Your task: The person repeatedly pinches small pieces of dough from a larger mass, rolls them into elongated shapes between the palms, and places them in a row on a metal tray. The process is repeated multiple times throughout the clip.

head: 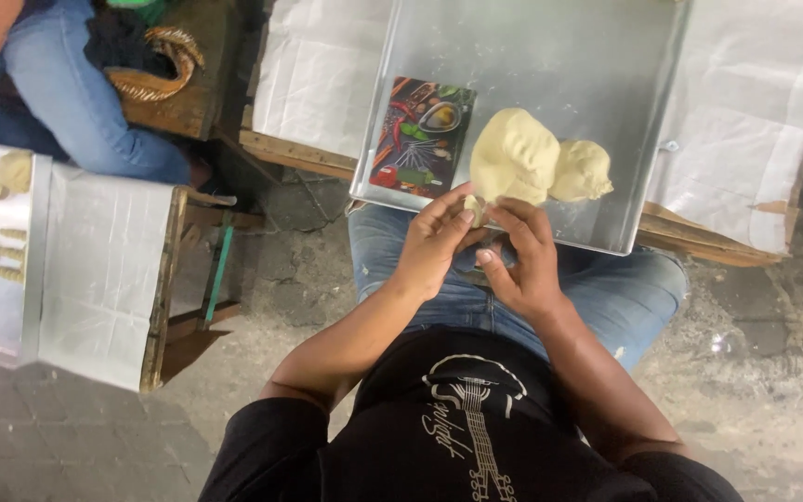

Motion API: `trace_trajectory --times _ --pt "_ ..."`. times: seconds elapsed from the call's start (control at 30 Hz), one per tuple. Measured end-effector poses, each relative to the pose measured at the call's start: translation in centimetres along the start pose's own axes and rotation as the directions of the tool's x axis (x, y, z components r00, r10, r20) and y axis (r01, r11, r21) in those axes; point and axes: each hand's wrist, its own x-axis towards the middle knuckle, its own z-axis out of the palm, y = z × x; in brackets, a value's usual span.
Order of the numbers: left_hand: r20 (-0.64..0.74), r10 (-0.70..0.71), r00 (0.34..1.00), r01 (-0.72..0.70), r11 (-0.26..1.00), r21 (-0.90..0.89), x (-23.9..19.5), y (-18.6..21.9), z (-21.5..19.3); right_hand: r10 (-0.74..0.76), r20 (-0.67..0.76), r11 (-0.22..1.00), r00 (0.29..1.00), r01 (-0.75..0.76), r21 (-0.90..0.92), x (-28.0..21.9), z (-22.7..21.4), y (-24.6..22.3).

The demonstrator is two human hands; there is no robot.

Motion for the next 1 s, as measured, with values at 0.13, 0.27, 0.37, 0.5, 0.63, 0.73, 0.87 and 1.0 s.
trace_trajectory --times 0.13,0.27,0.37,0.5,0.63,0.73,0.87,1.0 --pt "0.023 -0.014 1.0 0.01 0.988 0.152 -0.2 -1.4 -0.3 0.093 -0.094 0.989 0.991 -0.102 -0.103 -1.6 1.2 0.8" --pt "0.048 -0.035 0.998 0.023 0.971 0.238 0.0 -2.0 0.0 0.087 -0.202 0.975 0.975 -0.126 -0.185 -1.6 2.2 0.8" --pt "0.036 -0.065 0.997 0.054 0.965 0.255 0.2 -0.6 2.0 0.072 -0.279 0.961 0.957 -0.142 -0.239 -0.9 1.6 1.2" --pt "0.106 -0.024 0.994 0.007 0.986 0.164 0.7 0.8 3.3 0.021 -0.343 0.968 0.939 -0.106 -0.229 0.2 0.0 1.6" --pt "0.15 -0.029 0.988 0.026 0.999 0.019 0.1 3.0 5.6 0.017 -0.393 0.975 0.919 -0.102 -0.197 1.5 -1.6 -0.6" --pt "0.132 -0.017 0.991 0.011 0.999 0.046 -0.1 2.2 5.5 0.004 -0.4 0.978 0.916 -0.086 -0.189 1.2 -1.9 -1.1" --pt "0.126 -0.004 0.992 0.006 1.0 -0.01 0.2 2.3 5.8 -0.02 -0.389 0.979 0.921 -0.061 -0.194 1.3 -2.1 -1.3" --pt "0.115 -0.024 0.993 0.03 0.998 -0.05 1.5 -1.0 4.1 -0.023 -0.389 0.987 0.921 -0.04 -0.155 0.5 -2.5 -0.2"
